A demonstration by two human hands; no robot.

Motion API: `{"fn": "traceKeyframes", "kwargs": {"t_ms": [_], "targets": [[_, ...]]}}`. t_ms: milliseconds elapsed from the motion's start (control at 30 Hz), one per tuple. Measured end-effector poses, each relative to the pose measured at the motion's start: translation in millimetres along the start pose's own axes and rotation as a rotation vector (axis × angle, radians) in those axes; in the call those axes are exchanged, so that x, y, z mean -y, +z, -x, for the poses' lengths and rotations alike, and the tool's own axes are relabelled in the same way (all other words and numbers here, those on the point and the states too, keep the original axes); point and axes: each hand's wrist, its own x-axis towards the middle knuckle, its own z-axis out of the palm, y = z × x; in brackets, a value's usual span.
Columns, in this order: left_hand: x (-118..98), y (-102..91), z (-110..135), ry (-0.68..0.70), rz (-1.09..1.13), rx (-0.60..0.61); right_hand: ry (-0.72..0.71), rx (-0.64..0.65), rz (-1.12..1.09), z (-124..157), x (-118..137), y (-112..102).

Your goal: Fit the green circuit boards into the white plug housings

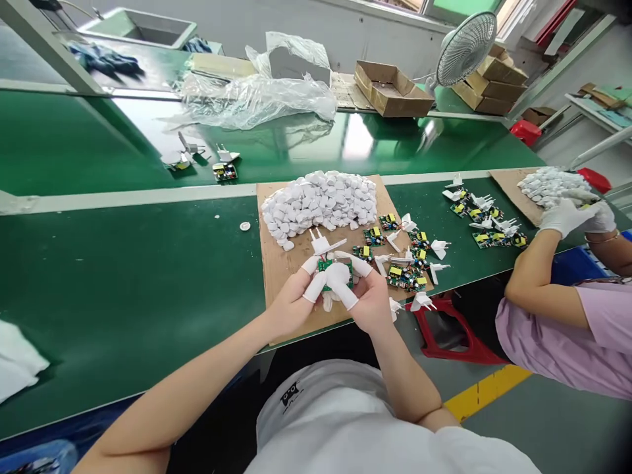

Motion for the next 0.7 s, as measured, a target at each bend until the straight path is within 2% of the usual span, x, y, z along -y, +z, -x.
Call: {"fn": "traceKeyframes", "kwargs": {"t_ms": [100,300,533,700], "targets": [[-1.8,1.6,2.0,-0.023,0.101,-0.025,-0.003,0.052,0.045,-2.2,-0.5,0.2],[-15.5,4.6,2.4,-0.082,0.341,0.070,0.062,0.158,0.109,1.0,-0.4,-6.0],[-5.3,5.5,3.6,0.040,0.203,0.071,0.114,0.207,0.124,4.5,1.9,-4.1],[-6.4,3.2,2.2,0.005,0.276,0.117,0.109,0.185,0.150,4.1,6.8,-1.8]]}}
